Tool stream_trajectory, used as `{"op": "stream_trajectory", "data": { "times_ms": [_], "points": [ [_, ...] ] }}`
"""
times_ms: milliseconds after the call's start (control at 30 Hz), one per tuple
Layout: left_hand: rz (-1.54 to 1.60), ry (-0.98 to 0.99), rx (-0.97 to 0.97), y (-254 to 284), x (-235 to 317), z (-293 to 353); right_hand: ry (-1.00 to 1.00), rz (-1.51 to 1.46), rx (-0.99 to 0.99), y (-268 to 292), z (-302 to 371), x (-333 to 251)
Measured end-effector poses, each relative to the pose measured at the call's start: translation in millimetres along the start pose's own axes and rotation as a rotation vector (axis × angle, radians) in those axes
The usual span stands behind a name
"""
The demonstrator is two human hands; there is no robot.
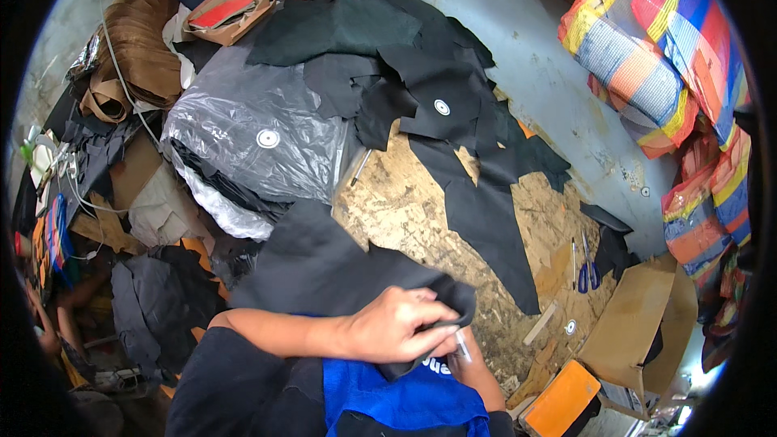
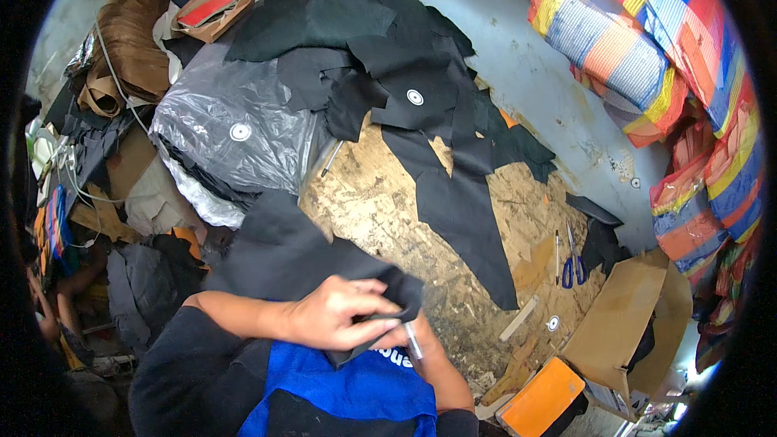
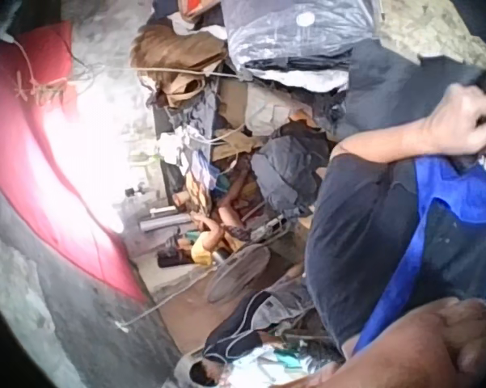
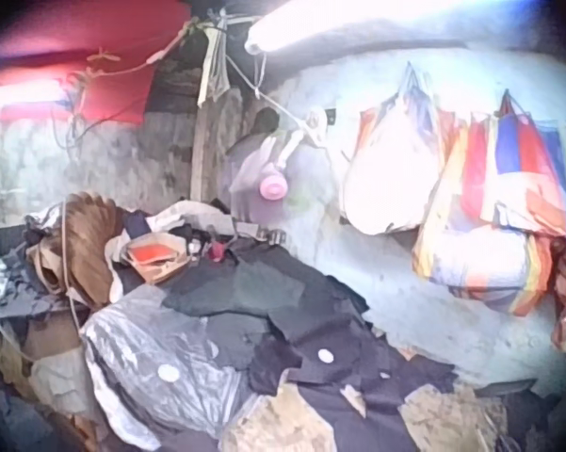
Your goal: The person lays out black fabric pieces on a wooden table, uses a ruler and marker to trace patterns, and cuts the fabric with scissors. The cut pieces are placed into a cardboard box.
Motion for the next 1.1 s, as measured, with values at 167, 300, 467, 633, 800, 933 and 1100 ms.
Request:
{"op": "stream_trajectory", "data": {
  "times_ms": [167,300,467,633,800,933,1100],
  "points": [
    [0.461,-0.029,-0.122,-34.0,-14.5,-43.6,0.384,-0.069,-0.15,18.9,16.8,-11.1],
    [0.375,-0.166,-0.12,-10.6,-2.2,-31.2,0.387,-0.014,0.167,58.6,75.1,-54.4],
    [-0.56,0.493,0.143,51.8,-72.8,40.2,0.393,0.742,0.834,96.5,117.7,-77.2],
    [-1.006,0.854,0.235,62.4,-97.7,120.8,0.842,0.745,0.928,87.3,144.3,-80.4],
    [-0.686,0.836,0.331,68.7,-99.7,121.4,0.658,0.585,1.299,100.2,166.2,-106.1],
    [-0.435,0.429,0.222,68.5,-72.3,62.4,0.729,0.05,1.12,98.9,168.6,-113.3],
    [-0.396,0.164,0.017,90.3,-39.0,-22.6,0.687,-0.139,0.821,75.0,154.5,-124.7]
  ]
}}
Point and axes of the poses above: each hand's wrist, its own z-axis away from the middle knuckle, its own y-axis out of the back of the hand, x = y × z, the point moved 5 cm from there along -z, towards the middle knuckle, and after that the axes turned 11 degrees about -y, right-handed, at the moved point
